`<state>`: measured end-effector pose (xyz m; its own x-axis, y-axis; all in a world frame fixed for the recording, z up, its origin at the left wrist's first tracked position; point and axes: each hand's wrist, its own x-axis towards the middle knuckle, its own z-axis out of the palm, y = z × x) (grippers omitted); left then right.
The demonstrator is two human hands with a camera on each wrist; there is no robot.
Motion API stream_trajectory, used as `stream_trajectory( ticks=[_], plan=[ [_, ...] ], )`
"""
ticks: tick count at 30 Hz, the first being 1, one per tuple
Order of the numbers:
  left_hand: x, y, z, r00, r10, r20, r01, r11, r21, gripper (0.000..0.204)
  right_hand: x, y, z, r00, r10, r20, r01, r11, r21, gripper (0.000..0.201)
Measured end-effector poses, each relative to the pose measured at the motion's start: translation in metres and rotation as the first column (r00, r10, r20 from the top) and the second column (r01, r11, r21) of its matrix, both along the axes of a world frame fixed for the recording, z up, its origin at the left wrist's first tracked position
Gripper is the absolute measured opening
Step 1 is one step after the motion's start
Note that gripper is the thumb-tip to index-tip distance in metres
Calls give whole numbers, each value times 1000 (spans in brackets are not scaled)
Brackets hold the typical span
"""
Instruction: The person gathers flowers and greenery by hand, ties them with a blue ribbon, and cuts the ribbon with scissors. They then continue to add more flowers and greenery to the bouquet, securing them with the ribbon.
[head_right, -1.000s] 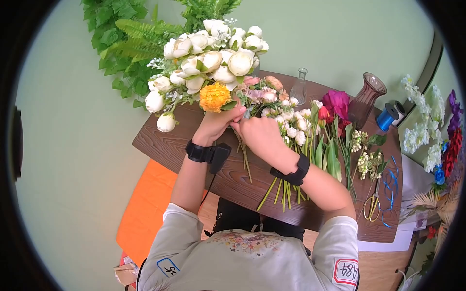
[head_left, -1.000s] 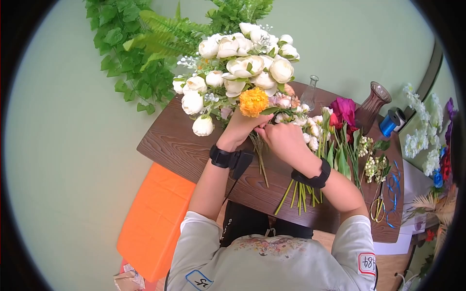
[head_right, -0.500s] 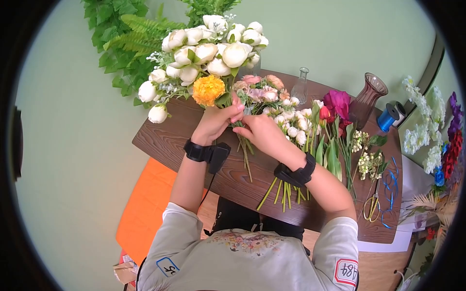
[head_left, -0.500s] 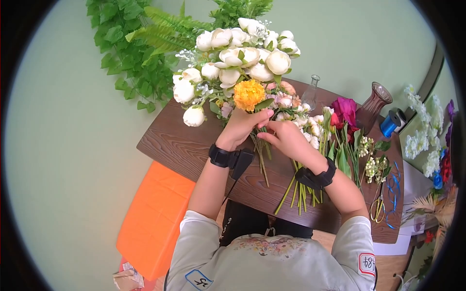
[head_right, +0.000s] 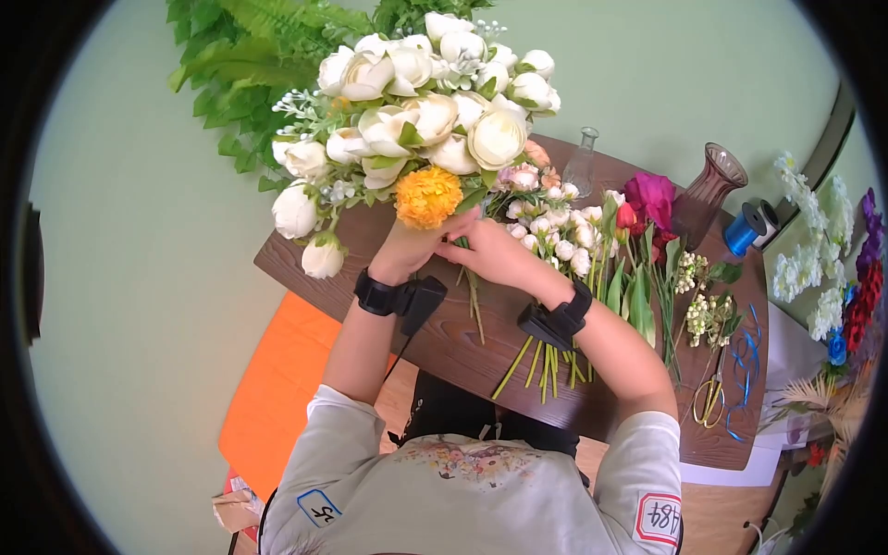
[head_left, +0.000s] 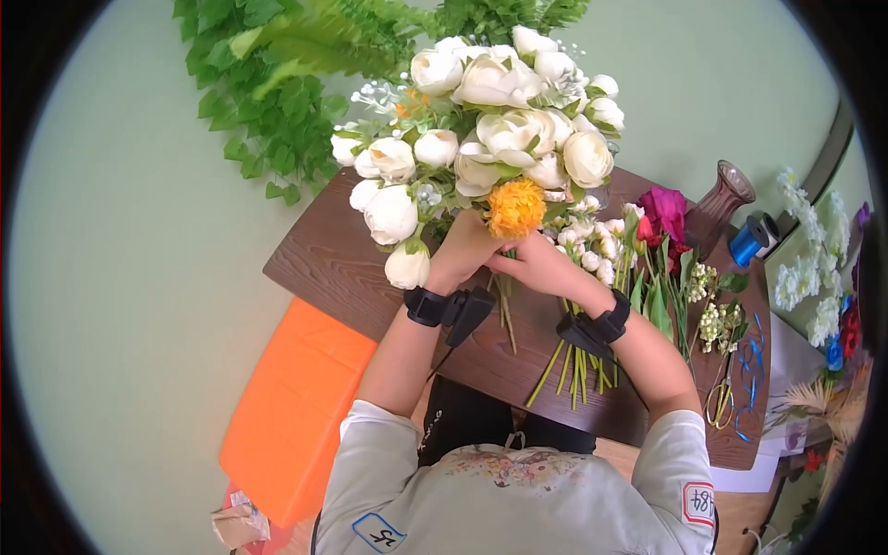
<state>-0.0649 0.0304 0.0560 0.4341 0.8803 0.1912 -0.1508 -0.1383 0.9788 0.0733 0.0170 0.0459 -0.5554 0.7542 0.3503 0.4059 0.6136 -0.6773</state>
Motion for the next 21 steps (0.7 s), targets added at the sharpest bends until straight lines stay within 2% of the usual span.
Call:
stream_trajectory(
  ticks=[1, 2, 3, 4, 5, 6, 7, 9, 10, 11, 12, 14, 19, 21],
  plan=[
    [-4, -2, 4, 1000, 5, 0, -5, 1000, -5, 21, -5, -2, 3, 998, 42, -44, -43, 999, -18, 30],
    [-10, -5, 11, 997, 78, 7, -78, 997, 6, 21, -9, -2, 8, 998, 46, -43, -47, 999, -24, 30],
    [-17, -6, 15, 989, 150, 14, -151, 988, 17, 22, -12, -1, 15, 997, 54, 46, -50, 995, -82, 29],
    [-28, 0, 16, 985, 140, 99, -147, 987, 67, 19, -15, 2, 19, 989, 67, 134, -48, 989, -140, 28],
    [-36, -4, 32, 951, 202, 235, -218, 975, 43, 10, -16, 7, 16, 989, 72, 133, -52, 988, -147, 28],
    [-44, -10, 47, 923, 272, 272, -300, 951, 68, 6, -18, 14, 11, 988, 65, 142, -57, 996, -63, 28],
    [-59, -2, 46, 927, 242, 285, -290, 946, 141, 12, -21, 23, 4, 987, 58, 150, -62, 998, 22, 28],
    [-80, 4, 47, 916, 259, 306, -321, 931, 173, 13, -38, 43, -11, 990, 43, 131, -49, 998, 44, 22],
    [-84, 3, 47, 917, 262, 302, -323, 931, 172, 13, -50, 49, -13, 976, -8, 216, 43, 987, -156, 20],
    [-88, 3, 47, 918, 248, 310, -312, 934, 176, 13, -62, 55, -17, 950, -38, 310, 148, 929, -339, 20],
    [-91, 2, 48, 919, 235, 318, -302, 936, 181, 13, -74, 59, -21, 951, -35, 306, 144, 929, -341, 20],
    [-88, -6, 50, 917, 257, 304, -317, 934, 166, 14, -94, 68, -33, 834, -50, 550, 249, 923, -294, 20],
    [-93, -10, 45, 925, 254, 284, -304, 941, 147, 16, -119, 92, -79, 808, -114, 579, 277, 939, -203, 18],
    [-96, -10, 46, 921, 252, 297, -303, 943, 137, 15, -126, 106, -95, 782, -203, 589, 430, 861, -273, 15]
  ],
)
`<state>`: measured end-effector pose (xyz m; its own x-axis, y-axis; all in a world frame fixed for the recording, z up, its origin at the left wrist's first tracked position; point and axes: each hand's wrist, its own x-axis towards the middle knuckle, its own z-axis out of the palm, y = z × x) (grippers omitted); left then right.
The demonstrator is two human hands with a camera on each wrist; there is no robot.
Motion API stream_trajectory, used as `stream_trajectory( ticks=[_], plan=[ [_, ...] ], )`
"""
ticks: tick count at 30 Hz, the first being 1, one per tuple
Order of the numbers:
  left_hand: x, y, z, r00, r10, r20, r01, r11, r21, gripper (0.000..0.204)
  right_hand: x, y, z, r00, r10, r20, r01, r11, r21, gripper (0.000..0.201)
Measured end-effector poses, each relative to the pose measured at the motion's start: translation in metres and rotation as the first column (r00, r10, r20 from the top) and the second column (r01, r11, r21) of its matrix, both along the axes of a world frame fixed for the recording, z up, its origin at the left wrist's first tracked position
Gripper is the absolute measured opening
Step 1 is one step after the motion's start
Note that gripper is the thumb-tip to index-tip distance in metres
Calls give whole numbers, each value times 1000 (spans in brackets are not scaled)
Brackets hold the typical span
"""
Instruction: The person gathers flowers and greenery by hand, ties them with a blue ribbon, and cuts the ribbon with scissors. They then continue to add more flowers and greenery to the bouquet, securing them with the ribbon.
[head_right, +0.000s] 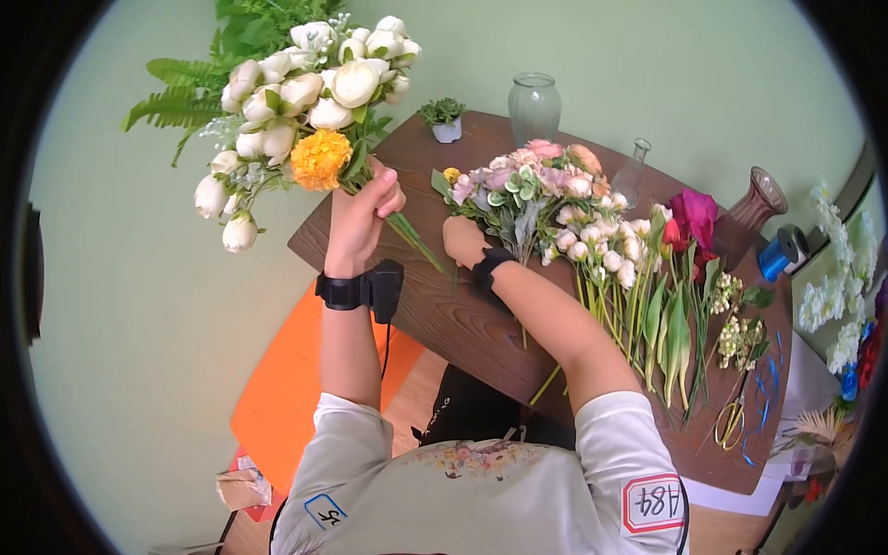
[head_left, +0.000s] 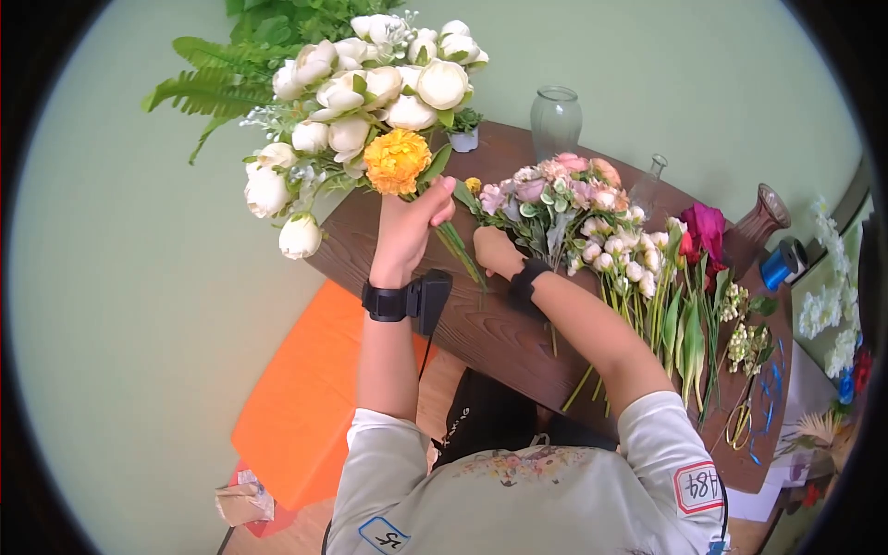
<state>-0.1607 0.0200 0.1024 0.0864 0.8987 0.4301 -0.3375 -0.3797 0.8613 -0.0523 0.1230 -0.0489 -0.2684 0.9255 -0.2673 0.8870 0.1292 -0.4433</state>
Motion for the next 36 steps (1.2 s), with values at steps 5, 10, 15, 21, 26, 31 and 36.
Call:
stream_trajectory(
  ticks=[5, 10, 15, 21, 26, 31, 36],
  plan=[
    [-4, 5, -2, 998, -36, 42, 36, 999, -4, 15, -1, -22, 19, 998, -39, -49, 39, 999, 0, 15],
    [-11, 4, -5, 994, -62, 86, 62, 998, -3, 15, 3, -30, 37, 963, 122, -240, -131, 991, -24, 14],
    [-25, 12, -9, 990, 69, 123, -64, 997, -43, 17, 34, -48, 76, 741, 200, -641, -52, 969, 242, 15],
    [-8, 20, -13, 990, 107, 93, -103, 993, -55, 19, 54, -89, 109, 695, 466, -547, 116, 679, 725, 17],
    [11, 19, -12, 997, 21, 70, -16, 997, -79, 14, 51, -107, 104, 692, 539, -479, 20, 650, 760, 20],
    [10, 21, -14, 995, -92, 35, 94, 993, -75, 11, 52, -109, 99, 684, 508, -523, 54, 680, 731, 19],
    [9, 17, -13, 975, -202, 89, 206, 978, -35, 14, 56, -116, 99, 708, 449, -545, 43, 743, 668, 19]
  ],
)
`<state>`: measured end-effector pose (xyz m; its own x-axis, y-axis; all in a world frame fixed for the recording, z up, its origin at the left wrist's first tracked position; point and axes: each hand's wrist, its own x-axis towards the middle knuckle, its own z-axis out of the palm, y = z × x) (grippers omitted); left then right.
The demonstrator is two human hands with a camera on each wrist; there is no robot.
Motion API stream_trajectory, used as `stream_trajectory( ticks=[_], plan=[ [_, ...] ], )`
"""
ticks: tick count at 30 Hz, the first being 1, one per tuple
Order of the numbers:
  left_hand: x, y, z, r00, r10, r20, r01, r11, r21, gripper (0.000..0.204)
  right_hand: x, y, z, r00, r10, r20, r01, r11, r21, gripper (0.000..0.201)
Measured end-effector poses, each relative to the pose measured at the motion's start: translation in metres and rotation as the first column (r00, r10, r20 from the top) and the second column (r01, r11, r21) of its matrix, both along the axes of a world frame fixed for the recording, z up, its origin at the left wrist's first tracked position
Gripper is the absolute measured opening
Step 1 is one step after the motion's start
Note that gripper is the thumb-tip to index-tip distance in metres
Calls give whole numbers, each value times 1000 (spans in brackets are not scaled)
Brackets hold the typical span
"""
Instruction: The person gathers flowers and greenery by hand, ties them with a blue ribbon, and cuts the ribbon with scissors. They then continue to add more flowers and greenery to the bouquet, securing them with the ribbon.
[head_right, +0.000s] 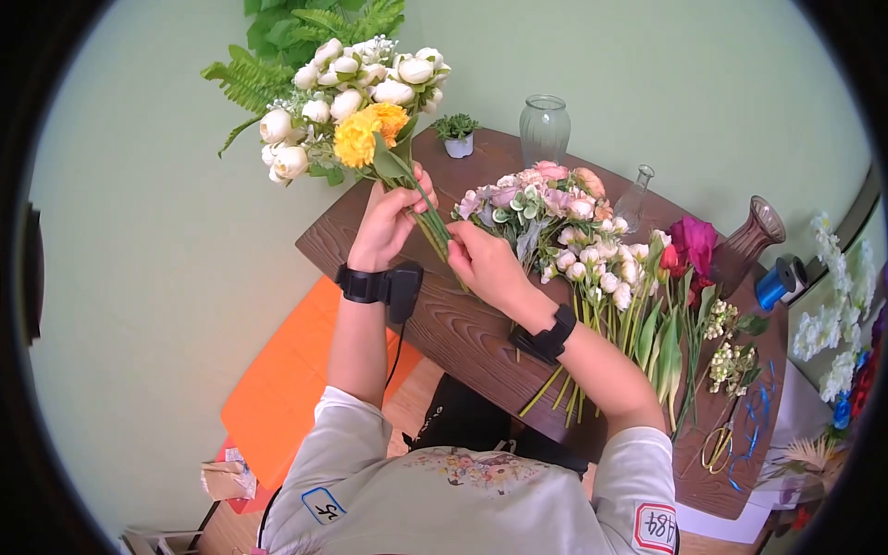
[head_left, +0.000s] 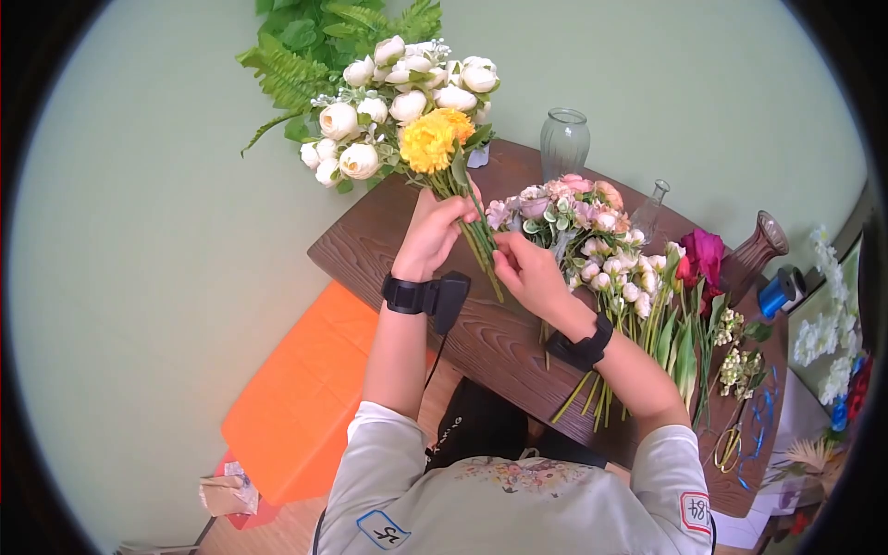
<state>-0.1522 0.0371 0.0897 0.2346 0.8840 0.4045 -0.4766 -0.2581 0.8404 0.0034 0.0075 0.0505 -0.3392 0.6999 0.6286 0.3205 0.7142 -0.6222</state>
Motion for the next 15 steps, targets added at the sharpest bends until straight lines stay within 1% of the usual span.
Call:
stream_trajectory(
  ticks=[2, 4, 6, 8, 10, 12, 14, 15],
  plan=[
    [0, -1, 0, 1000, -23, 8, 23, 1000, -2, 15, 2, -2, -3, 1000, -2, 8, 2, 1000, 2, 19],
    [3, -1, -1, 998, 4, -55, -4, 1000, -15, 19, 3, -3, -7, 1000, -4, 17, 4, 1000, 3, 19],
    [6, -1, -2, 999, 2, -54, -1, 1000, 3, 21, 2, -3, -10, 1000, 1, 29, -5, 992, 127, 18],
    [10, -1, -2, 999, -3, -53, 4, 1000, 22, 24, 2, -2, -12, 999, -19, 41, 13, 990, 142, 19],
    [13, -2, -1, 995, 42, -86, -43, 999, -6, 25, 3, -3, -12, 998, -39, 54, 30, 987, 157, 20],
    [14, -1, -3, 995, 47, -91, -48, 999, -12, 25, 3, -3, -13, 985, -96, 144, 59, 969, 242, 22],
    [13, 1, -3, 994, 52, -95, -53, 998, -18, 25, 4, -5, -14, 983, -110, 148, 67, 960, 273, 23],
    [12, 1, -3, 997, 20, -81, -22, 999, -24, 25, 4, -6, -14, 981, -124, 151, 73, 950, 305, 25]
  ],
)
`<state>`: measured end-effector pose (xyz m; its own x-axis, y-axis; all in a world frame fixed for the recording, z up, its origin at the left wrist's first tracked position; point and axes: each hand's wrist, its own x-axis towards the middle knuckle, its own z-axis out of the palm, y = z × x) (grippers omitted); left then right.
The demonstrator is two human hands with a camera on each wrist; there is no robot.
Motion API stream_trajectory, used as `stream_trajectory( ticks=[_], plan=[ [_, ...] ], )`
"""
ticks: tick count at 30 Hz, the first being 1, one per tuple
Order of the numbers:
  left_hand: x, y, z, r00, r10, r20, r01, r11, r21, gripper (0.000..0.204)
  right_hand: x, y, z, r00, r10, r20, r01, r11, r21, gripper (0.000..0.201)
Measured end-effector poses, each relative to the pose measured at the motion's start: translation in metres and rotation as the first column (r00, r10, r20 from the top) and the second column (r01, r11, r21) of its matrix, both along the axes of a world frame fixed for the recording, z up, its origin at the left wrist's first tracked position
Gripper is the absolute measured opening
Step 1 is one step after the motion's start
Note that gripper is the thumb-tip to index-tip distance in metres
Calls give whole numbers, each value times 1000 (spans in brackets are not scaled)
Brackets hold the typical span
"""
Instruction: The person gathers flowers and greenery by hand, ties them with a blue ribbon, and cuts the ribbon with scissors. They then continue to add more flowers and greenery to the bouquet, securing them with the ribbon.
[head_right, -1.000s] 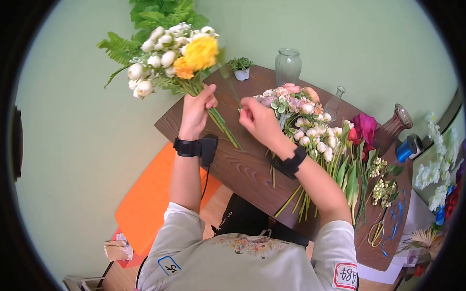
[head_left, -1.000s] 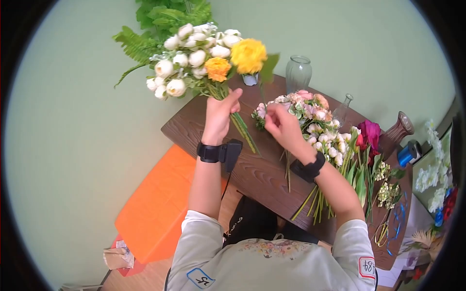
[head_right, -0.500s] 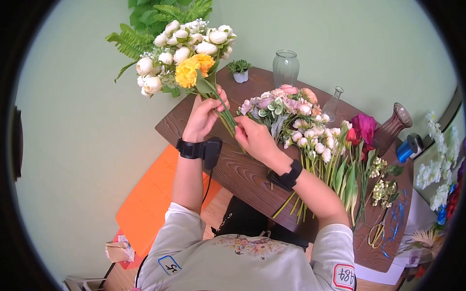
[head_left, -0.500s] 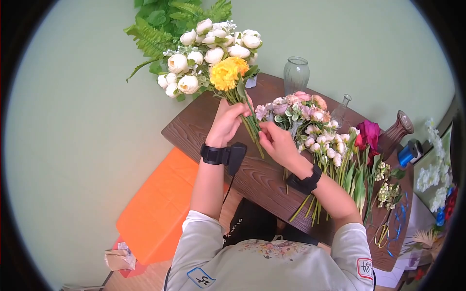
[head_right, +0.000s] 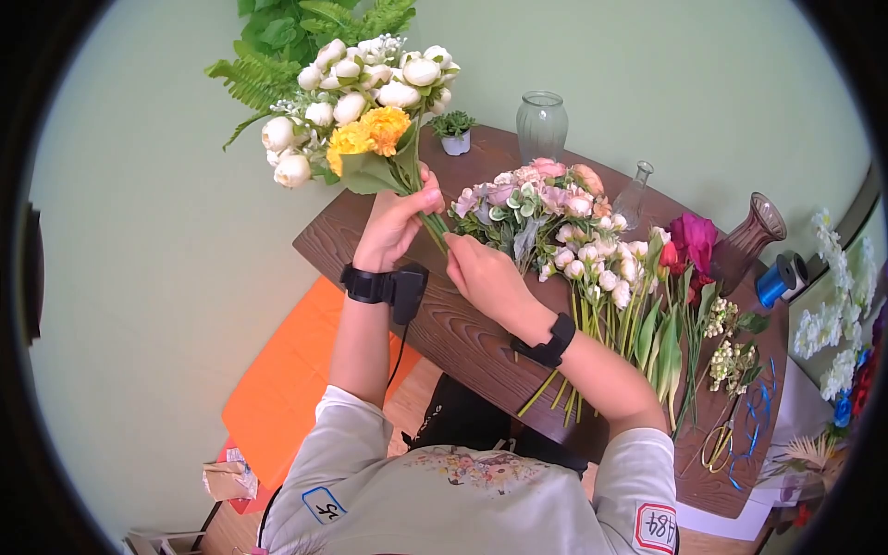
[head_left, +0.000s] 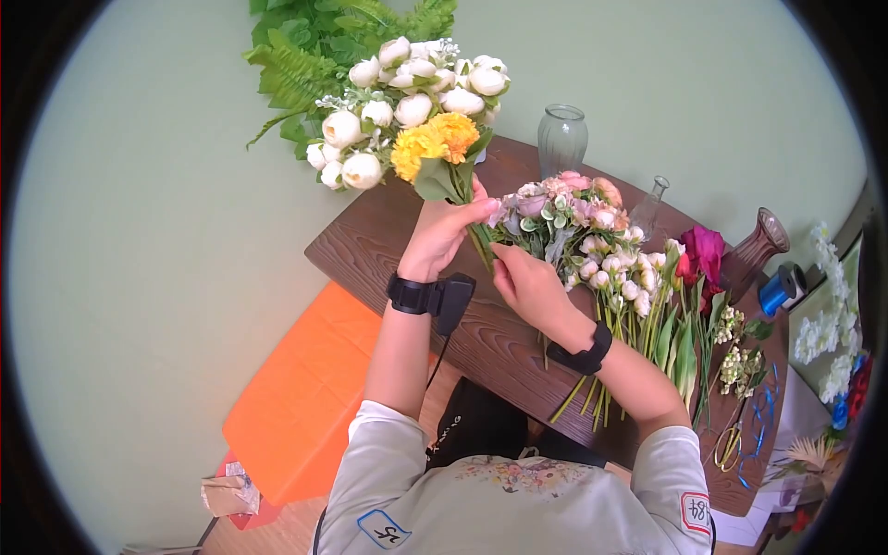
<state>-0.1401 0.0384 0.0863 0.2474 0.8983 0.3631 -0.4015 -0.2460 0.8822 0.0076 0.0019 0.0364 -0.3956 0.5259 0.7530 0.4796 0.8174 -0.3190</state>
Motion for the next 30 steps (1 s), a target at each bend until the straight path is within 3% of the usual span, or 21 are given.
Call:
stream_trajectory(
  ticks=[4, 10, 13, 15, 21, 30],
  plan=[
    [-3, 1, -1, 996, -79, 32, 79, 997, -4, 27, 3, 0, 0, 999, 12, -49, -8, 997, 81, 28],
    [-2, 1, -4, 988, -143, 56, 144, 990, -14, 29, 5, 1, 0, 1000, 6, 29, -10, 990, 139, 31],
    [-3, 1, -3, 991, -128, 49, 128, 992, 4, 28, 4, -3, -2, 1000, 11, 2, -11, 994, 113, 29],
    [-2, 1, -3, 992, -112, 51, 111, 994, 9, 28, 2, -7, -3, 994, -8, -106, -1, 996, -85, 24],
    [6, 0, -4, 998, -55, -15, 55, 999, 0, 22, -2, -12, -4, 997, -1, -75, -13, 981, -195, 19],
    [12, 5, -18, 987, -155, -31, 155, 988, -18, 10, -2, -9, -8, 997, -69, 32, 74, 980, -184, 19]
  ],
)
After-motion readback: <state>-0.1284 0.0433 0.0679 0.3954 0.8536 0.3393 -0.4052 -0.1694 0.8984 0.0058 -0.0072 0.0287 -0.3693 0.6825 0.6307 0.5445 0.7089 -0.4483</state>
